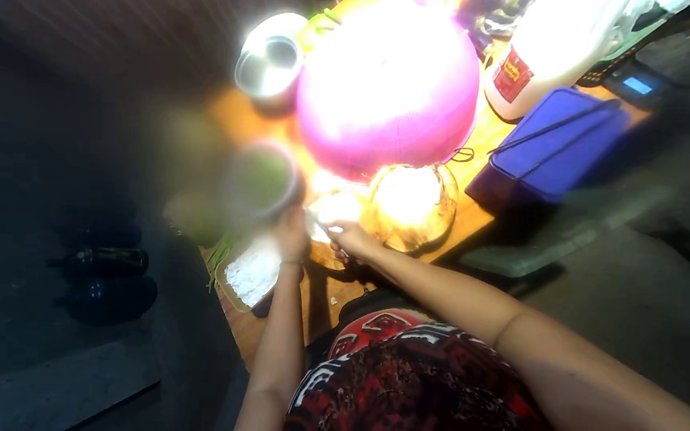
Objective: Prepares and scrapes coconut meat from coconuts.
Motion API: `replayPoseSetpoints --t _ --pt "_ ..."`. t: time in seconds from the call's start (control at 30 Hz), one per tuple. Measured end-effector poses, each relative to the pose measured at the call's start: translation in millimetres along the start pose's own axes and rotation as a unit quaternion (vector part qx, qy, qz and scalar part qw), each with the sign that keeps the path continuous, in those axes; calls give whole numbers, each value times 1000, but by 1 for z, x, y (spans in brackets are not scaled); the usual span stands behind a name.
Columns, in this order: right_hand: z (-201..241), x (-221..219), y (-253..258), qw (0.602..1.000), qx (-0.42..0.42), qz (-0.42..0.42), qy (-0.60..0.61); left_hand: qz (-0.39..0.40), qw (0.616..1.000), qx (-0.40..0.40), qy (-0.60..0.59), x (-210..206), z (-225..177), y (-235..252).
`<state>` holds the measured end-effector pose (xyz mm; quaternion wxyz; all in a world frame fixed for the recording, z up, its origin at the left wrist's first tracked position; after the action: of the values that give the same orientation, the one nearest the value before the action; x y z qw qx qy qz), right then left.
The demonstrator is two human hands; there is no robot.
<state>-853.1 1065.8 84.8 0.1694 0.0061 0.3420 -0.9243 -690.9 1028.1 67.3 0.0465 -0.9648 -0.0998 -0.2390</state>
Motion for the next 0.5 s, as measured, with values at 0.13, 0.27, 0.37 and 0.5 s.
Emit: replayPoseSetpoints --t 0.13,0.27,0.37,0.5 --pt "-15 1 -3 994 25 50 -92 10 995 -75 67 3 3 1" --pt "-18 13 0 999 22 17 -44 60 989 -59 119 4 -2 10" --pt "-11 0 6 1000 26 5 -14 112 979 -51 164 6 -9 19" --pt "-17 2 4 994 37 53 -90 146 978 -40 145 10 -9 24"
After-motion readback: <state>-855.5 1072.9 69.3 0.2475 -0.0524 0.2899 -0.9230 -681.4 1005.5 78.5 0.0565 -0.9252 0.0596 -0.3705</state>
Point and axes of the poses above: each hand's wrist, its own y-axis towards the middle knuckle, its own x-axis out of the back of the hand, z = x × y, the point moved 2 cm from there along y, towards the middle knuckle, and after that the axes turned 6 degrees about -y, right-handed, at the moved point
